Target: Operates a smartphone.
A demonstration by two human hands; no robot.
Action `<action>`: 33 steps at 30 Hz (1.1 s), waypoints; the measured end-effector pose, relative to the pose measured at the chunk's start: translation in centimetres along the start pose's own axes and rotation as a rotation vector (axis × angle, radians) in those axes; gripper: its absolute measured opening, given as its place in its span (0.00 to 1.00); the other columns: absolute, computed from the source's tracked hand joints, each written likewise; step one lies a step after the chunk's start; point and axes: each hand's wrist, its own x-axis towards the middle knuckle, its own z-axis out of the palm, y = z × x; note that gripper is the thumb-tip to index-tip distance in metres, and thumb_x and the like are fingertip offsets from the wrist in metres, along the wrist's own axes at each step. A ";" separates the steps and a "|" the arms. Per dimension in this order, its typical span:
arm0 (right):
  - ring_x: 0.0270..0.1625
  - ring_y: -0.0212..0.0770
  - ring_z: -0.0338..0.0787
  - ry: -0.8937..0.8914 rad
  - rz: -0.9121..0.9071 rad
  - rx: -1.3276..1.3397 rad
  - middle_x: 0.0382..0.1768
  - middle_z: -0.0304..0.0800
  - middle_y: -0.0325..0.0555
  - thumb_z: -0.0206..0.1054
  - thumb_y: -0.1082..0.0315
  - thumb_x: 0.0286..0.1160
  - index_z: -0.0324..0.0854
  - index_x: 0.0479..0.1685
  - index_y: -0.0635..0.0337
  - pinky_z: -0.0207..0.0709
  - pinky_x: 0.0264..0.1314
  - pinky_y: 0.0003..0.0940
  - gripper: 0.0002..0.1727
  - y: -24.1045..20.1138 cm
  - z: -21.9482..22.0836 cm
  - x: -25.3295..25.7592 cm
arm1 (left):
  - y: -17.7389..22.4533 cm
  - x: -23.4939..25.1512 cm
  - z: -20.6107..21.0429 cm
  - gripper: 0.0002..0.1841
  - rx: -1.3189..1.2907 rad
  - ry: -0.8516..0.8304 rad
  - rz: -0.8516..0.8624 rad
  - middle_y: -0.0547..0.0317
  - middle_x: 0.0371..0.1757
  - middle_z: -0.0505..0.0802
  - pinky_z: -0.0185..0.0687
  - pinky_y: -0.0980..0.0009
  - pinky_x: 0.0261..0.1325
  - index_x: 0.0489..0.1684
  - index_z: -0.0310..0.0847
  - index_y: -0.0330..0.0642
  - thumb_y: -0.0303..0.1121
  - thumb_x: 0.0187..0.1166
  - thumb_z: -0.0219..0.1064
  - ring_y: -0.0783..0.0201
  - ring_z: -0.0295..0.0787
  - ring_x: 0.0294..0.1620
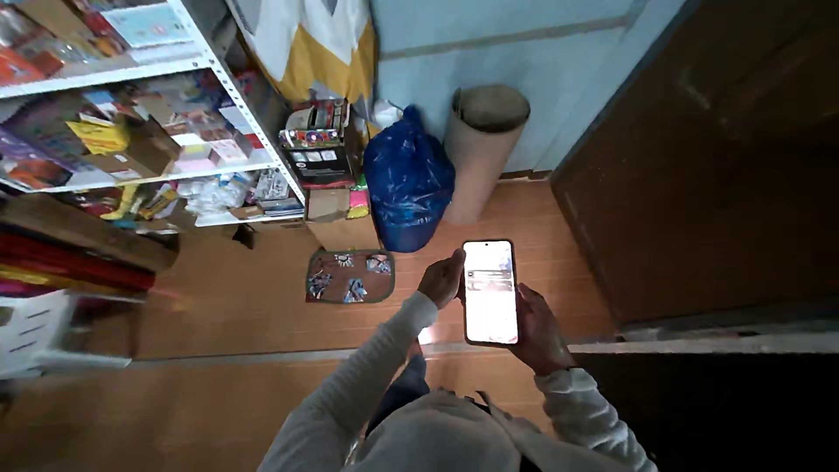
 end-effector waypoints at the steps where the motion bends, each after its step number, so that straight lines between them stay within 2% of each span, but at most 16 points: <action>1: 0.46 0.35 0.95 0.016 -0.026 -0.038 0.43 0.94 0.42 0.29 0.54 0.94 0.75 0.64 0.58 0.92 0.47 0.36 0.28 -0.7 0.6 1.3 | 0.5 1.4 -0.6 0.33 -0.046 0.002 -0.012 0.52 0.30 0.84 0.81 0.67 0.42 0.45 0.82 0.25 0.45 0.98 0.34 0.66 0.80 0.29; 3: 0.46 0.35 0.94 0.023 -0.073 -0.116 0.43 0.93 0.41 0.32 0.56 0.95 0.76 0.63 0.59 0.92 0.49 0.36 0.26 -2.2 1.3 4.0 | 1.1 4.0 -2.1 0.35 -0.093 -0.014 -0.001 0.49 0.33 0.86 0.82 0.65 0.45 0.49 0.82 0.24 0.46 0.98 0.31 0.64 0.82 0.32; 5: 0.46 0.36 0.95 0.005 -0.085 -0.184 0.44 0.93 0.42 0.32 0.56 0.95 0.76 0.63 0.60 0.92 0.48 0.37 0.27 -3.7 1.8 6.6 | 1.7 6.4 -3.6 0.34 -0.107 -0.033 0.027 0.50 0.34 0.86 0.82 0.66 0.44 0.51 0.82 0.25 0.45 0.98 0.31 0.65 0.82 0.32; 7: 0.47 0.40 0.95 -0.048 -0.052 -0.237 0.47 0.93 0.44 0.34 0.58 0.94 0.73 0.68 0.61 0.93 0.44 0.40 0.25 -4.8 1.8 8.2 | 2.1 8.6 -4.4 0.32 -0.124 -0.055 0.025 0.51 0.33 0.85 0.82 0.68 0.43 0.52 0.81 0.25 0.43 0.98 0.33 0.66 0.81 0.32; 9: 0.45 0.47 0.97 -0.068 0.065 -0.214 0.51 0.91 0.47 0.36 0.60 0.93 0.58 0.80 0.57 0.94 0.32 0.45 0.23 -5.6 1.7 9.3 | 2.6 10.4 -4.9 0.26 -0.130 -0.092 0.016 0.53 0.33 0.84 0.80 0.70 0.40 0.53 0.81 0.25 0.39 0.97 0.40 0.68 0.80 0.30; 10: 0.46 0.50 0.96 -0.071 0.127 -0.161 0.53 0.89 0.49 0.38 0.63 0.90 0.50 0.84 0.52 0.92 0.29 0.48 0.24 -5.8 1.5 10.1 | 3.0 11.3 -5.2 0.21 -0.098 -0.119 0.015 0.55 0.31 0.83 0.79 0.72 0.38 0.51 0.80 0.26 0.37 0.96 0.45 0.70 0.78 0.29; 12: 0.45 0.55 0.96 -0.073 0.173 -0.080 0.55 0.87 0.52 0.44 0.70 0.81 0.43 0.86 0.46 0.91 0.27 0.52 0.32 -6.2 0.7 11.7 | 3.8 13.1 -5.6 0.15 0.022 -0.183 0.017 0.57 0.31 0.82 0.78 0.73 0.38 0.48 0.79 0.27 0.33 0.92 0.54 0.71 0.77 0.28; 14: 0.45 0.56 0.96 -0.087 0.168 -0.082 0.56 0.87 0.53 0.51 0.75 0.72 0.41 0.86 0.45 0.92 0.28 0.52 0.39 -6.8 0.0 13.4 | 4.3 14.9 -5.8 0.14 0.132 -0.234 0.025 0.53 0.34 0.84 0.80 0.70 0.42 0.50 0.79 0.26 0.33 0.89 0.59 0.68 0.79 0.31; 16: 0.43 0.56 0.96 -0.097 0.166 -0.131 0.57 0.87 0.54 0.55 0.77 0.67 0.40 0.86 0.46 0.92 0.29 0.52 0.44 -7.7 -0.7 15.1 | 4.7 16.3 -5.6 0.15 0.179 -0.255 0.032 0.49 0.38 0.85 0.81 0.68 0.44 0.55 0.78 0.25 0.32 0.86 0.63 0.66 0.81 0.34; 19: 0.43 0.55 0.96 -0.131 0.165 -0.183 0.56 0.86 0.54 0.55 0.80 0.67 0.40 0.87 0.47 0.92 0.30 0.51 0.44 -9.7 -1.2 17.5 | 5.8 17.9 -5.2 0.20 0.210 -0.237 -0.010 0.43 0.46 0.88 0.84 0.64 0.51 0.66 0.73 0.25 0.31 0.83 0.67 0.61 0.86 0.41; 21: 0.44 0.54 0.96 -0.176 0.158 -0.203 0.57 0.86 0.53 0.56 0.81 0.66 0.40 0.87 0.46 0.93 0.31 0.50 0.45 -11.1 -1.5 19.0 | 7.0 19.1 -5.1 0.22 0.250 -0.212 -0.024 0.42 0.48 0.88 0.84 0.63 0.51 0.68 0.71 0.25 0.32 0.83 0.67 0.59 0.86 0.42; 24: 0.45 0.52 0.96 -0.236 0.104 -0.260 0.58 0.86 0.51 0.61 0.81 0.66 0.39 0.87 0.47 0.94 0.33 0.48 0.48 -12.8 -2.4 20.9 | 8.6 21.0 -4.9 0.22 0.275 -0.198 -0.004 0.42 0.46 0.88 0.84 0.65 0.50 0.68 0.71 0.23 0.32 0.84 0.66 0.61 0.86 0.40; 26: 0.44 0.51 0.97 -0.244 0.068 -0.309 0.58 0.87 0.51 0.64 0.81 0.67 0.38 0.87 0.49 0.94 0.33 0.46 0.49 -13.6 -2.8 21.9 | 9.1 22.0 -4.6 0.19 0.251 -0.190 0.035 0.47 0.40 0.86 0.83 0.70 0.43 0.65 0.71 0.22 0.31 0.85 0.64 0.66 0.83 0.34; 28: 0.43 0.48 0.97 -0.227 0.052 -0.366 0.58 0.87 0.51 0.65 0.80 0.67 0.38 0.88 0.50 0.94 0.32 0.43 0.49 -14.3 -3.0 22.8 | 9.2 22.8 -4.3 0.19 0.221 -0.176 0.069 0.48 0.39 0.85 0.82 0.71 0.41 0.64 0.71 0.21 0.30 0.85 0.63 0.66 0.82 0.33; 31: 0.43 0.49 0.97 -0.247 0.055 -0.367 0.57 0.87 0.51 0.63 0.81 0.68 0.39 0.88 0.50 0.94 0.32 0.44 0.48 -14.9 -3.3 24.0 | 9.1 23.8 -4.1 0.19 0.199 -0.148 0.075 0.48 0.39 0.86 0.83 0.71 0.41 0.64 0.71 0.21 0.29 0.84 0.64 0.67 0.83 0.33; 33: 0.43 0.50 0.97 -0.277 0.077 -0.336 0.58 0.87 0.52 0.59 0.81 0.70 0.37 0.89 0.50 0.94 0.33 0.46 0.47 -15.2 -3.4 24.6 | 9.0 24.4 -4.2 0.21 0.213 -0.137 0.071 0.45 0.42 0.88 0.84 0.68 0.45 0.67 0.70 0.21 0.29 0.83 0.65 0.64 0.85 0.36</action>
